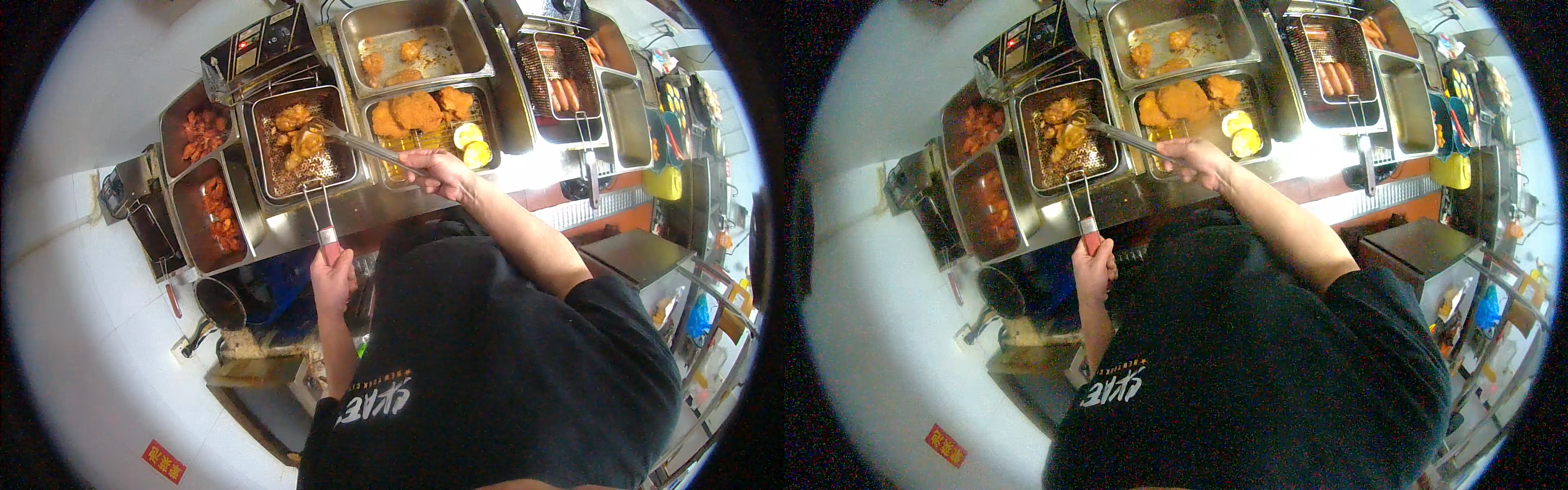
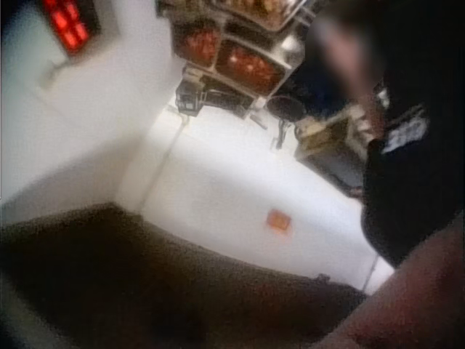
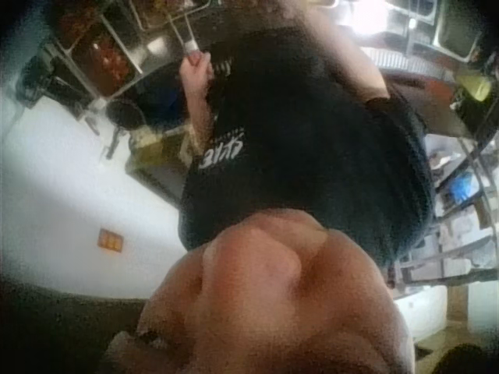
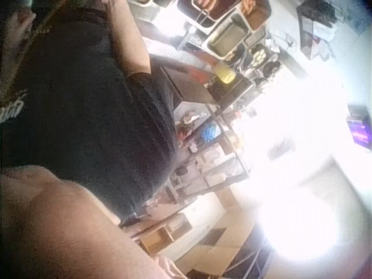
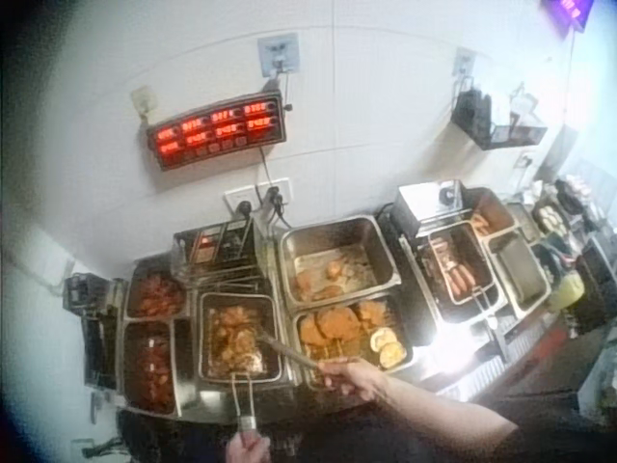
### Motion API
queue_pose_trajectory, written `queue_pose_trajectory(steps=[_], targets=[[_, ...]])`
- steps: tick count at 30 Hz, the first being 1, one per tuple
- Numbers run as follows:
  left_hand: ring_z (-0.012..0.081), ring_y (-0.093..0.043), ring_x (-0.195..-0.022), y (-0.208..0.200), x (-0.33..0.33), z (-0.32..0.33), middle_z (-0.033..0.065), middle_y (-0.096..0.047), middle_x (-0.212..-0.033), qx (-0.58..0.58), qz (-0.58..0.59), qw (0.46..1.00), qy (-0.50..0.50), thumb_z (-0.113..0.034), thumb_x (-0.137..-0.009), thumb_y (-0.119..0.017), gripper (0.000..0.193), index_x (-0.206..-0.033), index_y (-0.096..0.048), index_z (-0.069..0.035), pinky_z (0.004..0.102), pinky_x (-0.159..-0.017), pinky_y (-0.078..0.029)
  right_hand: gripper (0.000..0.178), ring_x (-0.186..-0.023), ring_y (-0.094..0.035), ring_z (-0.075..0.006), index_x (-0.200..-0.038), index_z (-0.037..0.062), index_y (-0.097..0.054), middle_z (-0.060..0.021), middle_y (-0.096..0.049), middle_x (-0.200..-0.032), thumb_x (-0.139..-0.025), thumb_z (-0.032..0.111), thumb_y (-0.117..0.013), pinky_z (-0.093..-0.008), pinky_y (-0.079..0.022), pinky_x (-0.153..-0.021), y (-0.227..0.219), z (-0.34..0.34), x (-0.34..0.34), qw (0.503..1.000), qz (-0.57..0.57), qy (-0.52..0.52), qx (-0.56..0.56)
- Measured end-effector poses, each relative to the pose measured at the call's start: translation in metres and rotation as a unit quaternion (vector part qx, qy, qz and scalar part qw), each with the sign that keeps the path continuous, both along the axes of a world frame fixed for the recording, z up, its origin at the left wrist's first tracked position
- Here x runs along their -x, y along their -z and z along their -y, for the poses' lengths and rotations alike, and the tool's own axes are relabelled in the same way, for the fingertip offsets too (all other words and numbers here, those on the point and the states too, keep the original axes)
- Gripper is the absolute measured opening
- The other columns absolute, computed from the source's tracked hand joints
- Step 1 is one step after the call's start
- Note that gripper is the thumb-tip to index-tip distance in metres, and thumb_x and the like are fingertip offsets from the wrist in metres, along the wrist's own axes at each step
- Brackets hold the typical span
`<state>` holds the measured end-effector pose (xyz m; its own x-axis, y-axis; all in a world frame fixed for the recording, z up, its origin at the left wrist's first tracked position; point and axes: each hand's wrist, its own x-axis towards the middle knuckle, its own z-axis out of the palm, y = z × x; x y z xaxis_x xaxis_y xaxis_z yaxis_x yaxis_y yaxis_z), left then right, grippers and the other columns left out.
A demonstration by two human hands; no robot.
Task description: The person cracks eggs into a round-pan griddle and fries them. They then use tongs to remove fried chicken pieces from a deep fryer and place them into a metal tray.
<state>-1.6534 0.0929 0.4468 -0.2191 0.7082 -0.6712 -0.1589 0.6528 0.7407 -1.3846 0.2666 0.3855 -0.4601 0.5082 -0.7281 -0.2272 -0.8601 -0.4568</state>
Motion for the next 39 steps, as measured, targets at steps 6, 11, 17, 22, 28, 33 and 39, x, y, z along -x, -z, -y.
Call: queue_pose_trajectory(steps=[6, 11, 17, 22, 28, 33, 39], targets=[[0.0074, -0.047, -0.047, -0.009, -0.011, -0.018, -0.0013, -0.054, -0.065, 0.001, -0.04, 0.998, 0.048, -0.009, -0.099, -0.07, 0.015, -0.097, -0.055, -0.009, 0.0261, -0.04, -0.038, 0.014, -0.044, -0.035, -0.002, -0.112, 0.0157, -0.063, 0.0024, -0.064, -0.079, -0.107, 0.029, -0.063, -0.0192, -0.025, -0.038, 0.003, -0.004, -0.016, 0.978, -0.166, 0.044, 0.121], [0.0061, -0.047, -0.048, -0.022, -0.021, -0.014, -0.0026, -0.052, -0.066, 0.054, -0.053, 0.997, -0.024, -0.008, -0.1, -0.07, 0.016, -0.099, -0.055, -0.01, 0.0244, -0.041, -0.037, 0.016, -0.042, -0.034, -0.0023, -0.108, 0.0131, -0.06, -0.0013, -0.063, -0.079, -0.108, 0.029, -0.062, -0.0199, -0.027, -0.035, 0.003, 0.004, -0.036, 0.874, -0.355, 0.053, 0.328], [0.0084, -0.041, -0.042, -0.015, -0.029, -0.021, -0.0009, -0.045, -0.06, 0.018, -0.003, 1.0, -0.015, -0.007, -0.102, -0.063, 0.013, -0.102, -0.05, -0.008, 0.0264, -0.038, -0.035, 0.018, -0.043, -0.033, -0.0024, -0.112, 0.0076, -0.06, -0.0034, -0.061, -0.08, -0.106, 0.024, -0.064, -0.02, -0.027, -0.038, -0.019, 0.018, -0.147, 0.941, -0.25, 0.201, 0.113], [0.0085, -0.039, -0.041, -0.011, -0.031, -0.019, -0.0009, -0.044, -0.061, 0.012, -0.005, 1.0, 0.001, -0.006, -0.102, -0.062, 0.013, -0.104, -0.049, -0.008, 0.0271, -0.037, -0.033, 0.024, -0.046, -0.036, -0.0023, -0.118, 0.01, -0.064, 0.0001, -0.063, -0.081, -0.101, 0.025, -0.071, -0.019, -0.025, -0.039, -0.087, 0.054, -0.293, 0.923, 0.029, 0.376, -0.074], [0.0085, -0.039, -0.042, -0.008, -0.039, -0.014, -0.001, -0.044, -0.061, -0.008, -0.017, 1.0, 0.011, -0.006, -0.102, -0.061, 0.012, -0.102, -0.049, -0.008, 0.0266, -0.038, -0.034, 0.021, -0.044, -0.035, -0.0013, -0.106, 0.0089, -0.064, -0.0016, -0.065, -0.081, -0.101, 0.028, -0.07, -0.0191, -0.023, -0.037, -0.097, 0.029, -0.408, 0.894, 0.182, 0.4, -0.086], [0.0075, -0.041, -0.043, -0.013, -0.024, -0.004, -0.0022, -0.046, -0.061, -0.002, -0.055, 0.998, 0.015, -0.007, -0.101, -0.064, 0.014, -0.098, -0.051, -0.008, 0.0258, -0.039, -0.034, 0.047, -0.082, -0.06, -0.0149, -0.124, 0.0067, -0.069, -0.0055, -0.07, -0.098, -0.092, 0.04, -0.08, -0.0305, -0.048, -0.067, -0.049, -0.018, -0.43, 0.893, 0.376, 0.218, -0.116], [0.0069, -0.047, -0.046, -0.009, -0.007, 0.014, -0.0014, -0.052, -0.063, -0.032, -0.078, 0.995, 0.045, -0.01, -0.101, -0.068, 0.016, -0.096, -0.053, -0.008, 0.0251, -0.04, -0.038, 0.048, -0.088, -0.074, -0.0175, -0.132, 0.0024, -0.073, -0.0155, -0.079, -0.102, -0.097, 0.035, -0.076, -0.0323, -0.057, -0.08, -0.13, -0.005, -0.347, 0.606, 0.718, 0.065, -0.335]])
